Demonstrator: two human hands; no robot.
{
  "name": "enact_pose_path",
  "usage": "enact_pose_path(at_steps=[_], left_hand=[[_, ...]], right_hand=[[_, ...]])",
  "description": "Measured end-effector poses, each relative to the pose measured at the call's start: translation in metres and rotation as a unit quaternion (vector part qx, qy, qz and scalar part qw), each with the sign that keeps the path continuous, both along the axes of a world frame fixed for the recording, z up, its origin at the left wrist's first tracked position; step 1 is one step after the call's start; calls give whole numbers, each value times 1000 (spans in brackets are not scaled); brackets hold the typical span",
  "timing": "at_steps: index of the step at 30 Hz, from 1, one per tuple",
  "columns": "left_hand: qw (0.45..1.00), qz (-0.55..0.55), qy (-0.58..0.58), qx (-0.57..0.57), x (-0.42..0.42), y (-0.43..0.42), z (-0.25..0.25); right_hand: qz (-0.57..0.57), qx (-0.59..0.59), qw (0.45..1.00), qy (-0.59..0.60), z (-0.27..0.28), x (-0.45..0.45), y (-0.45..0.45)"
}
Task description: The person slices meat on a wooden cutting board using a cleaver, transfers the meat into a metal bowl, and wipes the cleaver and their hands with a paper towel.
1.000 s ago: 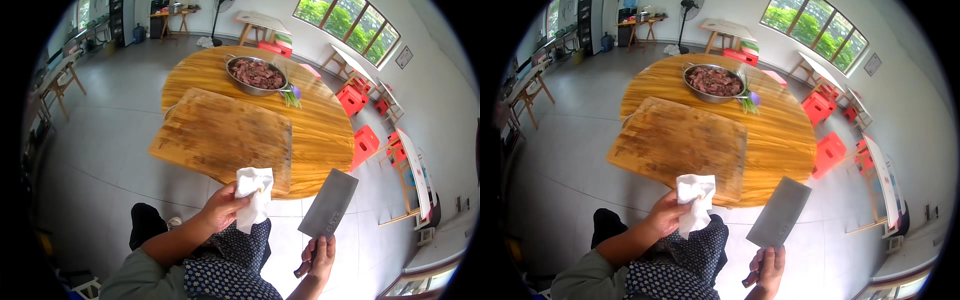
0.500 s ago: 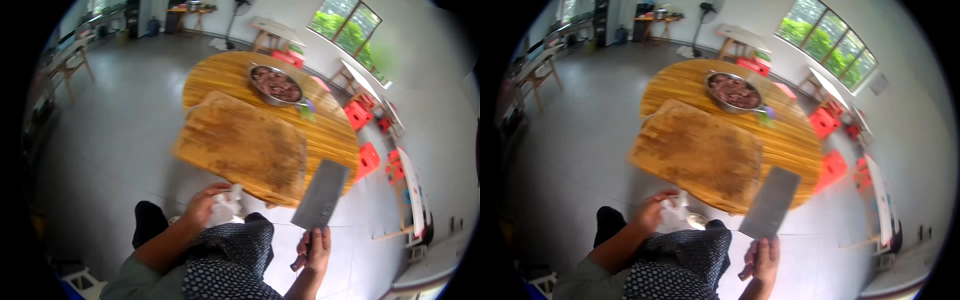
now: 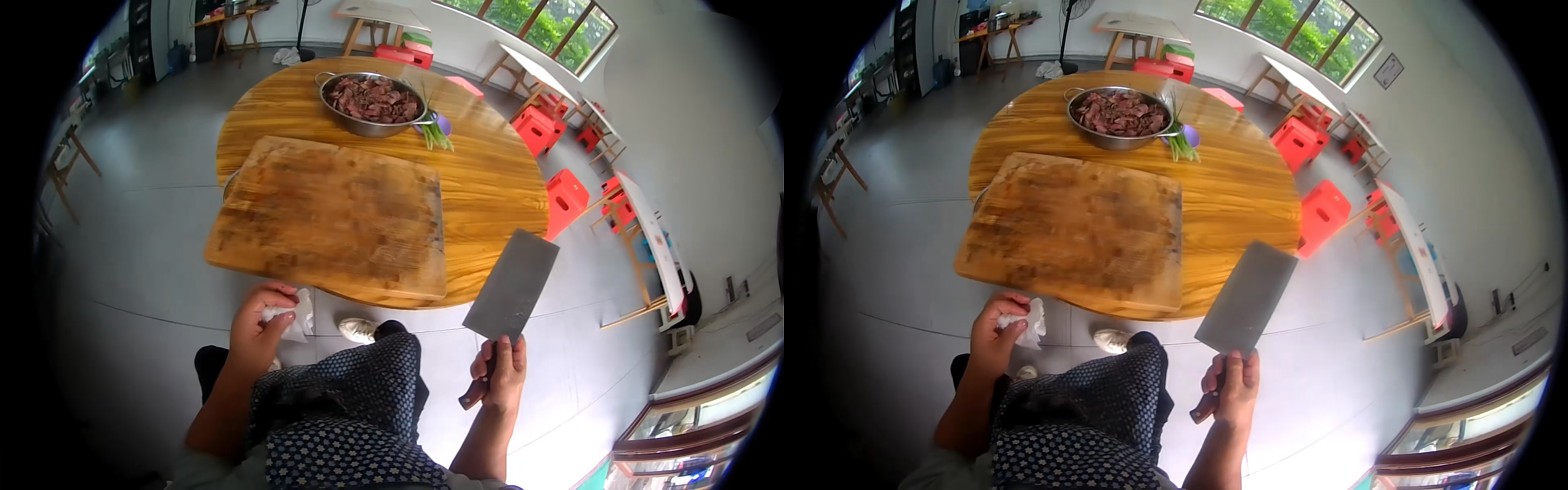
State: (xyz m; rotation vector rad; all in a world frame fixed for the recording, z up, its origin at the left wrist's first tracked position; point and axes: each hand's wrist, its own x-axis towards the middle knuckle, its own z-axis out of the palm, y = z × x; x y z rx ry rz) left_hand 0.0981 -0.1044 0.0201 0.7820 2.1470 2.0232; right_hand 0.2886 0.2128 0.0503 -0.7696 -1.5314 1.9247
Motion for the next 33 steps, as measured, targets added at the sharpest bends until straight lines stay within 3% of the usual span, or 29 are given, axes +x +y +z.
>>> enact_pose_path(at_steps=[8, 12, 14, 19, 23, 26, 28, 32, 33], left_hand=[[986, 62, -89, 127, -7, 4, -30], [914, 16, -254, 315, -7, -4, -36], [896, 26, -296, 331, -1, -2, -11], [925, 21, -197, 324, -6, -1, -7], [920, 22, -236, 313, -4, -15, -9], [885, -19, -290, 363, -6, -25, -8], [847, 45, -322, 421, -3, -26, 10], [823, 19, -336, 458, -6, -41, 26], [839, -18, -289, 461, -8, -44, 22]], right_hand=[[5, -26, 1000, -1, -32, 17, 14], [-21, -53, 998, -41, -35, 15, 18], [-23, -49, 998, -13, -37, 9, 21], [28, -2, 999, 22, -22, -14, 10], [15, 16, 1000, 8, -20, -15, 2], [32, 23, 999, -4, -10, -13, -2], [57, 17, 998, -11, -7, -12, -4], [83, 43, 995, -27, -10, -10, 0], [92, 47, 994, -33, -9, -11, -2]])
